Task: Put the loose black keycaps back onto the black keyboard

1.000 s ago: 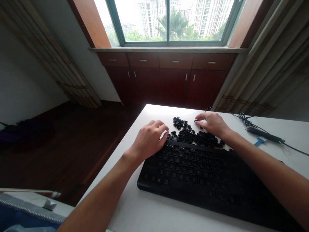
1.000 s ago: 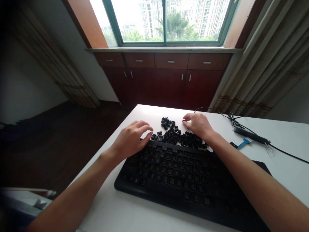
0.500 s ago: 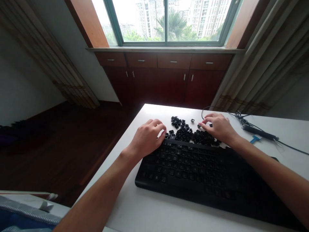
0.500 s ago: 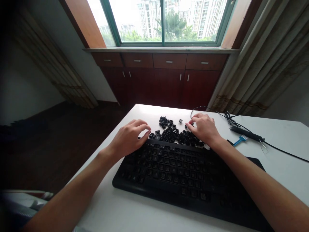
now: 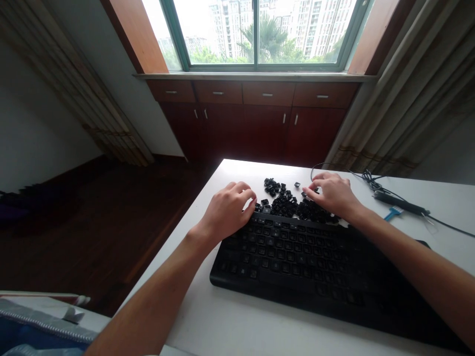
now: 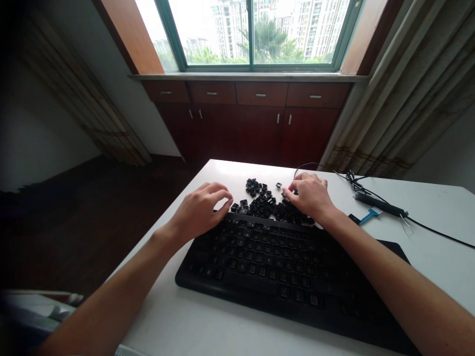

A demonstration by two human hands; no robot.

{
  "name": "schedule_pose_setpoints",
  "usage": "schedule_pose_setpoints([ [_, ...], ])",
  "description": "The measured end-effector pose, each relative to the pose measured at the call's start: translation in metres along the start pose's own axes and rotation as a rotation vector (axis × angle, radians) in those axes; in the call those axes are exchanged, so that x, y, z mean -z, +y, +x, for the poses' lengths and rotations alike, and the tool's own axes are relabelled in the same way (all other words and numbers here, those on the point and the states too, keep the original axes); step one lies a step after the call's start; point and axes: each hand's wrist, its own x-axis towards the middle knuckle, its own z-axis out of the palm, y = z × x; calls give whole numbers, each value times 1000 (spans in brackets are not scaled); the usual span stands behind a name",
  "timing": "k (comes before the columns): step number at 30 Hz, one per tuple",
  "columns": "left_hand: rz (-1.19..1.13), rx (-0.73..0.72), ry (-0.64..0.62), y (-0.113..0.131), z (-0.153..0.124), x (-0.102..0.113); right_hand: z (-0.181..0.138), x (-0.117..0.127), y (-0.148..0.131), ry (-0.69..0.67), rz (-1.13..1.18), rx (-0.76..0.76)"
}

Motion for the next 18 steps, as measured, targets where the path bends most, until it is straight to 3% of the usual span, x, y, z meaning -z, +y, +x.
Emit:
schedule_pose_setpoints([
  [7, -9, 24, -23, 0, 0, 0, 3, 7, -13, 13, 48, 83],
  [13, 0, 28, -44, -2, -1, -3, 2, 21, -41, -165, 135, 347],
  [18, 8, 23, -50, -2, -1, -2, -5, 27, -51, -299, 156, 434],
])
